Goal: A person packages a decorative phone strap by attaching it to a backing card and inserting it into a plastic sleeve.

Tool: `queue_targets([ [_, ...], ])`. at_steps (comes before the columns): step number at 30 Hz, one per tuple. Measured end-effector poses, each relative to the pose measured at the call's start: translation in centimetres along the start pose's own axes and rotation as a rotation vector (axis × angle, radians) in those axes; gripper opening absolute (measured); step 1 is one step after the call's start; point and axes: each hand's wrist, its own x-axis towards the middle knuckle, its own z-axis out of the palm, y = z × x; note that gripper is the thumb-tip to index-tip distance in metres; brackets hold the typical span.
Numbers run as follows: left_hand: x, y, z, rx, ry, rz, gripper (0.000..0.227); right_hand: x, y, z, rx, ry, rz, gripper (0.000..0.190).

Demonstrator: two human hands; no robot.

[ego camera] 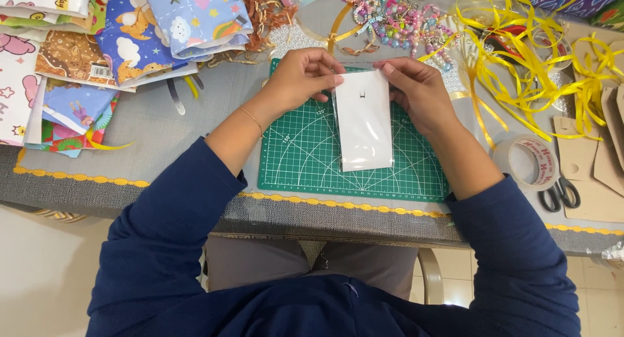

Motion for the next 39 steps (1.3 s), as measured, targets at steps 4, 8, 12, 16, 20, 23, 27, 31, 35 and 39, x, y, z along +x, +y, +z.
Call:
queue_targets([
  [4, 0.1, 0.0, -0.3, -0.006, -0.005, 0.015, 0.021, -0.3, -0.7, 0.0, -0.085, -0.038, -0.056, 0.017],
  [8, -0.3, 1.4, -0.1, -0.021, -0.031, 0.028, 0.017, -0.9, -1.9, 0.1, -0.146, -0.139, -0.075, 0.017],
  [12, -0.3, 1.4, -0.1, -0.034, -0.074, 0.032, 0.013, -0.5, -1.4, -0.9, -0.167, -0.228, -0.1, 0.016],
  [16, -1.0, 3.2, -0.4, -0.008, -0.12, 0.014, 0.012, -0.4, -1.2, -1.2, -0.174, -0.244, -0.11, 0.016],
  [20, -1.0, 2.7, -0.6, -0.029, -0.156, -0.006, 0.011, -0.4, -1.2, -1.4, -0.198, -0.287, -0.122, 0.016],
  [23, -0.7, 2.5, -0.7, -0.025, -0.168, -0.019, 0.01, -0.8, -1.7, -1.6, -0.229, -0.323, -0.134, 0.015],
  [27, -0.9, 2.9, -0.6, -0.016, -0.151, -0.038, 0.009, -1.2, -2.4, -1.4, -0.246, -0.381, -0.141, 0.016],
  [31, -0.7, 2.7, -0.6, -0.014, -0.135, -0.022, 0.009, -1.4, -2.5, -1.9, -0.243, -0.433, -0.132, 0.017],
  [35, -0.9, 3.0, -0.4, -0.009, -0.118, -0.047, 0.009, -1.7, -2.9, -1.7, -0.221, -0.457, -0.147, 0.017],
  [39, -0.7, 2.8, -0.3, -0.093, -0.081, -0.039, 0.013, -1.5, -2.5, -1.5, -0.204, -0.383, -0.18, 0.015],
])
